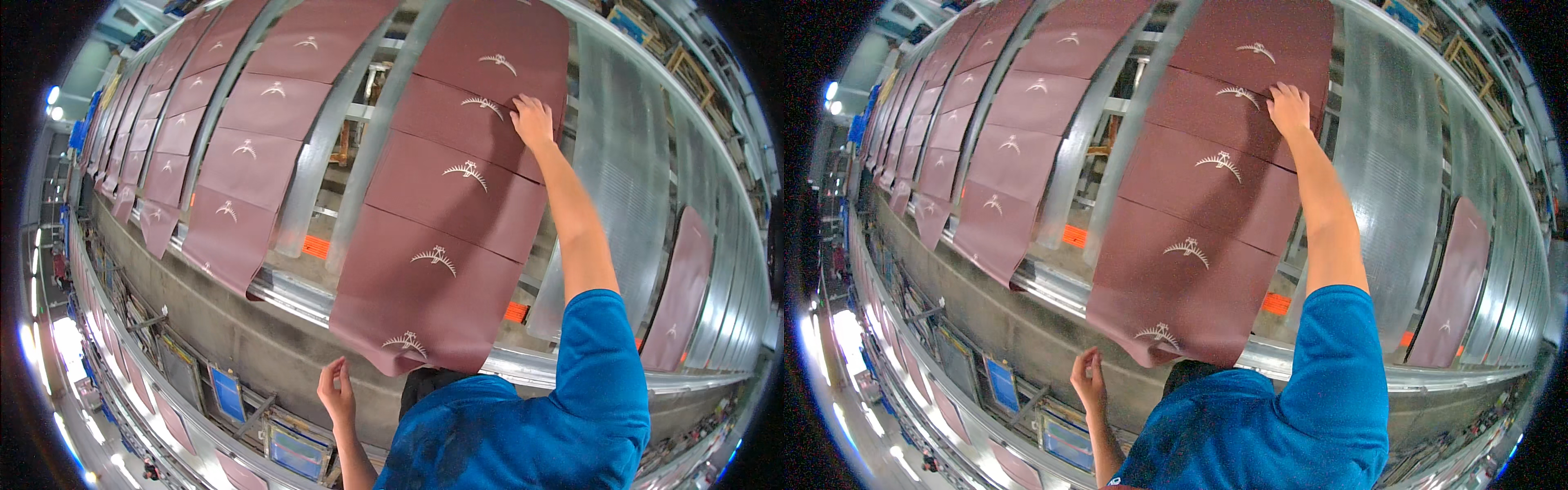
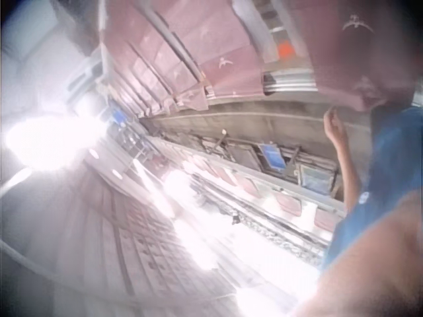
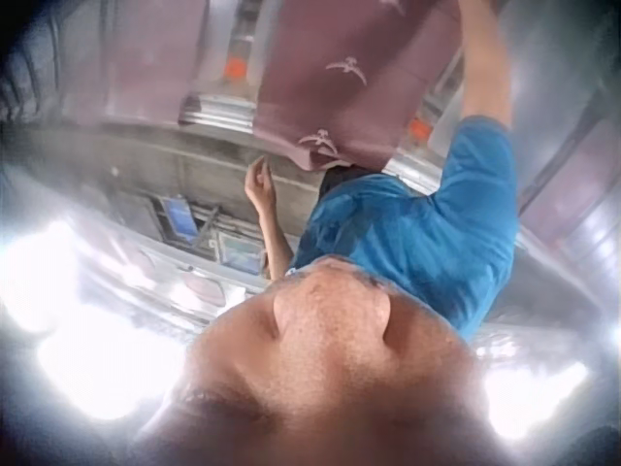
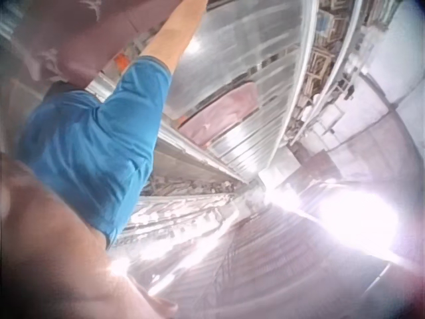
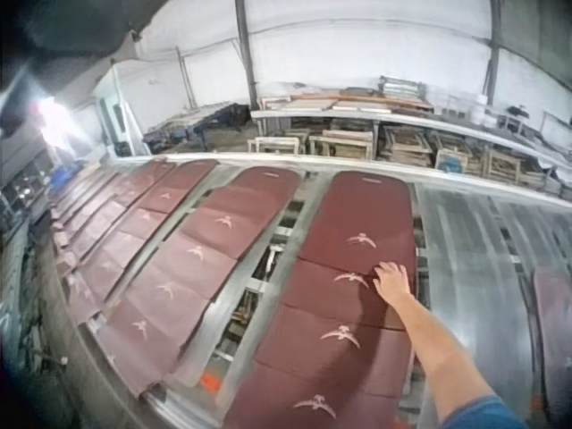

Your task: The person walks along a conveyor line and repeatedly picks up maroon yoga mats. They fold each mat in half and place it onto the moving conveyor belt, continuing this process for multiple mats.

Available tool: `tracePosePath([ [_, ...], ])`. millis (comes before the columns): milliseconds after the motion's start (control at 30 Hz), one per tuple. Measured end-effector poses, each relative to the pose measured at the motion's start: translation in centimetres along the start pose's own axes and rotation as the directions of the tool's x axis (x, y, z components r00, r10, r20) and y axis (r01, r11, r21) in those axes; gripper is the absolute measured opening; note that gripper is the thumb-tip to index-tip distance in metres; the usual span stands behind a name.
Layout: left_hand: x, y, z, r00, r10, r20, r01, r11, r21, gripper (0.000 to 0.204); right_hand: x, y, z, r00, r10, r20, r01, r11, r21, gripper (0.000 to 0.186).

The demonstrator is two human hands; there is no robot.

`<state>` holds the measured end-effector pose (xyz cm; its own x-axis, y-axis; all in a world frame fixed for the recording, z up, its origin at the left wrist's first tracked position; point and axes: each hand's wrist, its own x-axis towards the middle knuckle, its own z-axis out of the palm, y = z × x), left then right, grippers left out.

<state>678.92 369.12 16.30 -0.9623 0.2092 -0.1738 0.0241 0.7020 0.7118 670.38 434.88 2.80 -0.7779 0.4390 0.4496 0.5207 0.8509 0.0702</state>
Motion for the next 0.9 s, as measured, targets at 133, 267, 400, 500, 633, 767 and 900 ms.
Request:
tracePosePath([
  [133, 7.7, 6.5, 4.1, 0.930, 0.309, 0.198, -0.318, 0.948, 0.013, 0.013, 2.0, 0.6, 1.2, 0.973, -0.230, -0.023, 0.231, 0.972, 0.040, 0.012],
  [267, 15.9, 12.1, 10.3, 0.855, 0.374, 0.360, -0.338, 0.927, -0.161, 0.015, 1.5, 0.2, 1.1, 0.960, -0.260, -0.107, 0.275, 0.945, 0.174, 0.010],
  [400, 25.8, 15.0, 17.9, 0.848, 0.208, 0.488, -0.038, 0.942, -0.335, 0.036, -2.3, -1.0, -2.7, 0.960, -0.238, -0.147, 0.272, 0.919, 0.284, 0.006],
  [500, 31.8, 18.0, 21.5, 0.863, 0.091, 0.498, 0.074, 0.951, -0.301, 0.061, -5.3, -2.0, -4.8, 0.978, -0.159, -0.138, 0.199, 0.914, 0.353, 0.010],
  [633, 37.3, 19.1, 24.4, 0.883, -0.060, 0.466, 0.196, 0.948, -0.250, 0.072, -8.5, -4.6, -6.4, 0.998, -0.014, -0.054, 0.037, 0.896, 0.443, 0.015],
  [767, 39.5, 18.3, 26.1, 0.906, -0.106, 0.409, 0.213, 0.950, -0.226, 0.066, -13.2, -8.0, -9.4, 0.793, 0.393, 0.465, -0.572, 0.222, 0.789, 0.022],
  [900, 40.5, 19.2, 26.1, 0.895, -0.139, 0.423, 0.219, 0.965, -0.145, 0.058, -16.8, -7.9, -11.5, 0.282, 0.208, 0.937, -0.481, -0.814, 0.326, 0.029],
])
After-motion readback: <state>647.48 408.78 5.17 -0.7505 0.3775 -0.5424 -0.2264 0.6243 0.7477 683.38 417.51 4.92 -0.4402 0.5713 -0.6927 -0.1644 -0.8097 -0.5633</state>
